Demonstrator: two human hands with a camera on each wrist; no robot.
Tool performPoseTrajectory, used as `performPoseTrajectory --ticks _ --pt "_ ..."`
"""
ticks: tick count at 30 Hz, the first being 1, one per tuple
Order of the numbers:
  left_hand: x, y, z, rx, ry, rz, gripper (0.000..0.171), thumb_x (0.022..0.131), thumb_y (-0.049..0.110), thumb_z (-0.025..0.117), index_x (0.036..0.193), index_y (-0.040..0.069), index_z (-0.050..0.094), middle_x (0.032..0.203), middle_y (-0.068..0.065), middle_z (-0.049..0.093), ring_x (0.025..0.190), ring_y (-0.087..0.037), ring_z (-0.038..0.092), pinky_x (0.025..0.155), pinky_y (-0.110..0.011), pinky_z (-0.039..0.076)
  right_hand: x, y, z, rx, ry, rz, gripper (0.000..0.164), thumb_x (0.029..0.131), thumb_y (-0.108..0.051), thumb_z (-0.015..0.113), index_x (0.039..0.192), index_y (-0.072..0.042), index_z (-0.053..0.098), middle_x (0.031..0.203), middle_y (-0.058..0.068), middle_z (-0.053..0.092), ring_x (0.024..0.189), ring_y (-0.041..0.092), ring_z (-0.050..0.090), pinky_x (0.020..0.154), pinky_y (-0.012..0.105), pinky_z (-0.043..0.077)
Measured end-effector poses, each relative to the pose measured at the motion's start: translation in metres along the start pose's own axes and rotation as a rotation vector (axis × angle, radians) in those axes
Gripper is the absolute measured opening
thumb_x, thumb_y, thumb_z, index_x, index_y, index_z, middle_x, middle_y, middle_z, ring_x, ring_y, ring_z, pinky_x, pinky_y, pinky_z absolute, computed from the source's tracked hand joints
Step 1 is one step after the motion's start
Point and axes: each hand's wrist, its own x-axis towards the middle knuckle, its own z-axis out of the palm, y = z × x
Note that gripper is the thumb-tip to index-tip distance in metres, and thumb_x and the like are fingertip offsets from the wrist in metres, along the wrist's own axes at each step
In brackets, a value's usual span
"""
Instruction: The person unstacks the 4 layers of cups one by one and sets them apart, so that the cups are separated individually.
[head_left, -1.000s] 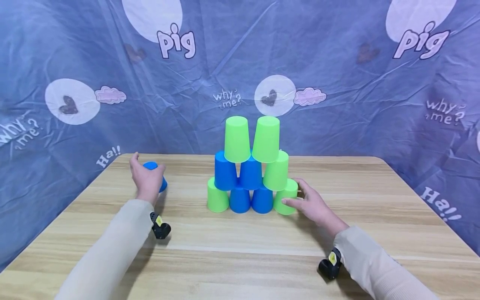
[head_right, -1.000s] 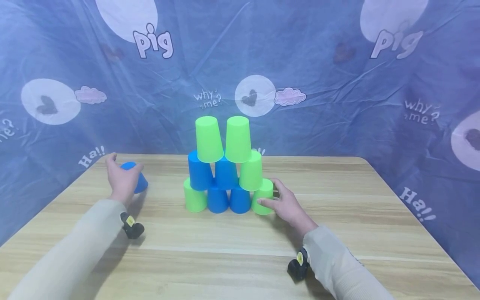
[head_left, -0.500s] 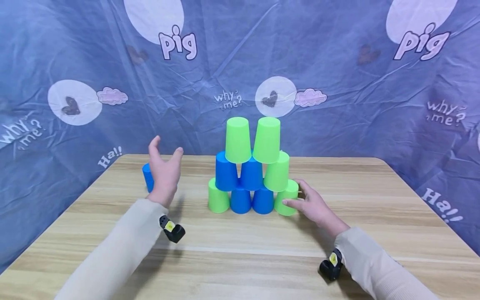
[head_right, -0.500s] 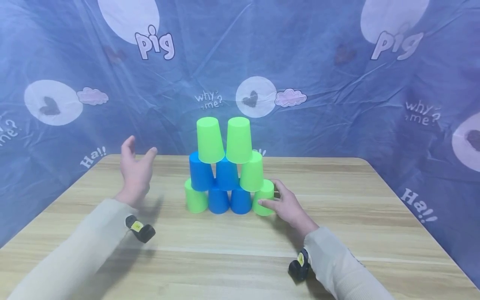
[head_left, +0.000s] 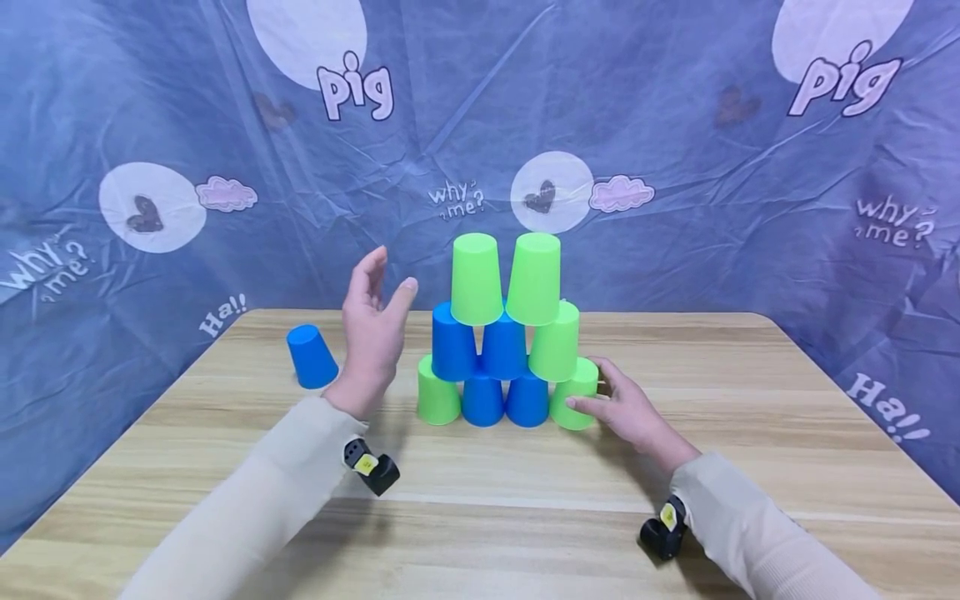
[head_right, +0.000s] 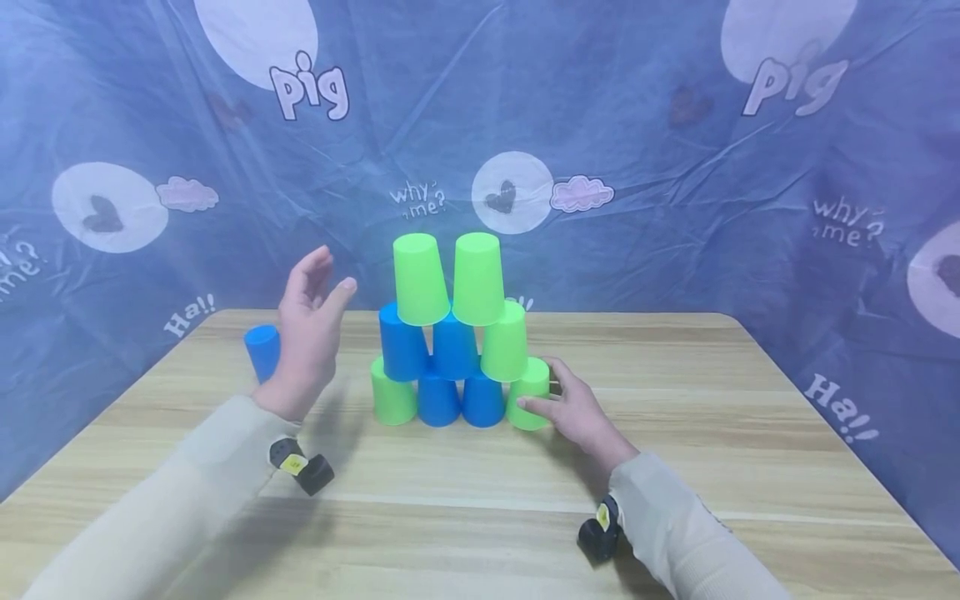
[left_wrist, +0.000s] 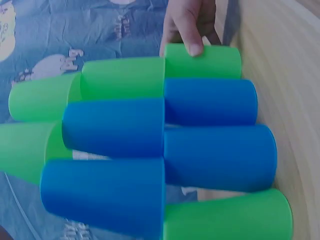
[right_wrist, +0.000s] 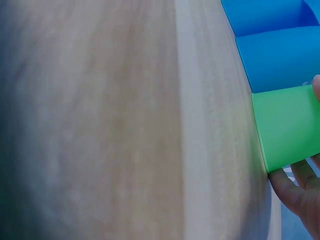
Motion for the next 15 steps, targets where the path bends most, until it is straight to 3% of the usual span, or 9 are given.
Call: performPoseTrajectory --ticks 7,15 --pt "-0.001 0.008 0.016 -0.068 -0.11 0.022 0.055 0.091 0.015 0.058 0.141 0.011 0.034 0.146 -0.002 0.034 0.135 -0.014 0.029 0.11 -0.036 0.03 0.0 0.001 -0.001 0.002 0.007 0.001 0.066 0.083 -0.024 0.069 0.137 -0.007 0.036 0.128 0.019 0.049 0.117 0.037 0.047 0.096 0.052 0.04" --pt "-0.003 0.019 0.03 -0.01 -0.213 -0.046 0.069 0.088 0.023 0.063 0.145 0.015 0.024 0.146 -0.006 0.031 0.135 -0.02 0.03 0.109 -0.038 0.031 -0.001 0.002 0.001 0.021 0.005 0.0 0.066 0.083 -0.024 0.069 0.137 -0.007 0.036 0.129 0.018 0.047 0.118 0.038 0.046 0.097 0.053 0.039"
